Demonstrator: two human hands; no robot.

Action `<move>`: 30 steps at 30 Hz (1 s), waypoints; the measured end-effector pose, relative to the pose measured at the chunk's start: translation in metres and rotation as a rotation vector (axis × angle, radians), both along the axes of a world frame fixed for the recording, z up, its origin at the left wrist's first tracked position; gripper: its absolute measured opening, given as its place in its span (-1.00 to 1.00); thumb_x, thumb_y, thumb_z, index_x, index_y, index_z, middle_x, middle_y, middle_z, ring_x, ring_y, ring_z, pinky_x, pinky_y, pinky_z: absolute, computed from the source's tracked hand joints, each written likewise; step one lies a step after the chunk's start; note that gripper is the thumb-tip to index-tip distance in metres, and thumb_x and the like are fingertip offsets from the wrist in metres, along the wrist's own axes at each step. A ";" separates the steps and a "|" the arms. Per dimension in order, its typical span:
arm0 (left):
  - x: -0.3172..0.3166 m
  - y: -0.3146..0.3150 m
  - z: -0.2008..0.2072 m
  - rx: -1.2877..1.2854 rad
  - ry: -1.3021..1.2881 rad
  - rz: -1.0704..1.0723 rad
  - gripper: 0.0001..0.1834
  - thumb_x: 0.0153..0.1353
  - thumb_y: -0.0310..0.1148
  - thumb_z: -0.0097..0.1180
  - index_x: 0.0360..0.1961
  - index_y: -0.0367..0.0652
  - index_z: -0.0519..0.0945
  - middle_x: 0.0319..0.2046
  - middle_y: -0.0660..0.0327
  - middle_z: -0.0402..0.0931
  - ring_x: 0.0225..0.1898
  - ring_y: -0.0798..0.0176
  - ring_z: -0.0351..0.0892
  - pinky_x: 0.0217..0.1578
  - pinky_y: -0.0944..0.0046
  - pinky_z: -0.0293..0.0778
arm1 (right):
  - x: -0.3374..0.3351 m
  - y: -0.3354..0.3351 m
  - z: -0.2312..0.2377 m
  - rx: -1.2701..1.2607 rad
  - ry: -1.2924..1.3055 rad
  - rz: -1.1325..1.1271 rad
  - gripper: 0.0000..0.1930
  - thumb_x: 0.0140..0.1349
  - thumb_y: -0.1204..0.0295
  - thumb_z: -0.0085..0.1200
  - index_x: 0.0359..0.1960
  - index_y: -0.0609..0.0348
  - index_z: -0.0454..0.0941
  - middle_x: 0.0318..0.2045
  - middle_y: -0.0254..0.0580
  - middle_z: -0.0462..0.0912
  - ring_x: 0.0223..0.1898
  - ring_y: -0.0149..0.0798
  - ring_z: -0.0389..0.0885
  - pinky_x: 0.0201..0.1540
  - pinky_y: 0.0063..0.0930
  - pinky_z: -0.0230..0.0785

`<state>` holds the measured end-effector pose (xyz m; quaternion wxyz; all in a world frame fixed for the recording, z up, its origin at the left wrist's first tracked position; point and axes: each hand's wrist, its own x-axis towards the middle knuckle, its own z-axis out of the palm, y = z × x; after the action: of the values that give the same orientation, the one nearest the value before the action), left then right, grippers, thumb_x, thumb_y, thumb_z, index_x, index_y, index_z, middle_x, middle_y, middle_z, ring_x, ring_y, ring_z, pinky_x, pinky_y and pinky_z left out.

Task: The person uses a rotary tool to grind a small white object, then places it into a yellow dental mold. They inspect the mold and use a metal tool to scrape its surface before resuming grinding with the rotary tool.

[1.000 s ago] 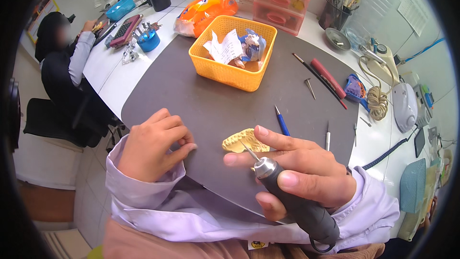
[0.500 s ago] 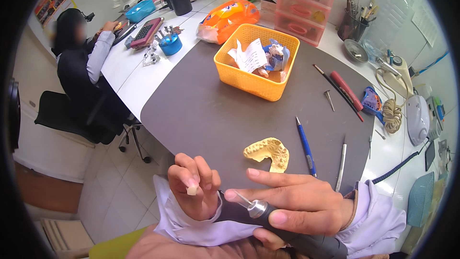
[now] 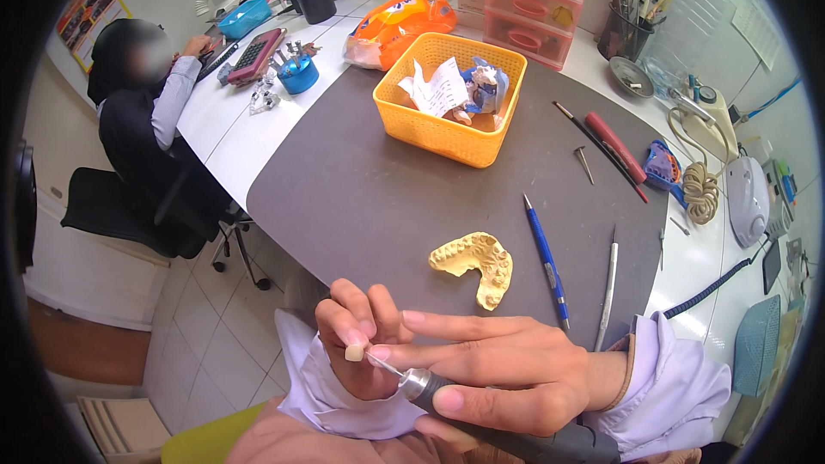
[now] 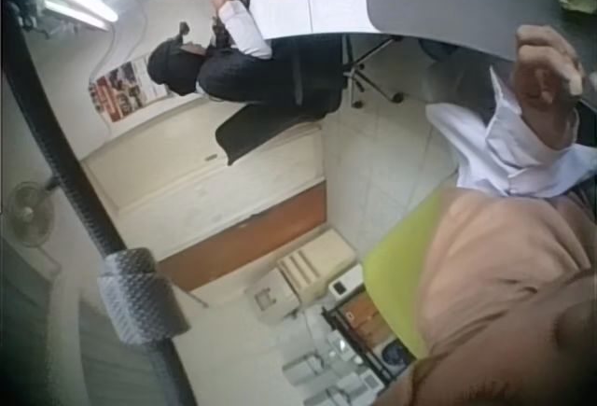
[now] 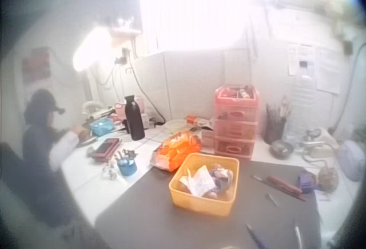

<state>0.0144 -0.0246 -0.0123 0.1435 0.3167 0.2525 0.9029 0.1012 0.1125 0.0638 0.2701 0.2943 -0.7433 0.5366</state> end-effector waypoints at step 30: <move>-0.021 -0.023 0.011 -0.523 0.484 0.341 -0.84 0.07 -0.40 0.35 -0.36 -0.12 0.60 -0.45 0.27 0.45 -0.49 0.33 0.45 -0.53 0.41 0.33 | -0.001 -0.005 -0.003 0.010 -0.114 -0.115 -0.45 0.05 0.67 0.26 0.08 0.26 0.30 -0.19 0.23 0.63 -0.05 0.22 0.62 0.04 0.09 0.45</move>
<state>-0.0062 -0.0475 -0.0014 0.0037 0.4269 0.5497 0.7181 0.1002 0.1076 0.0603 0.2561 0.2216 -0.7759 0.5323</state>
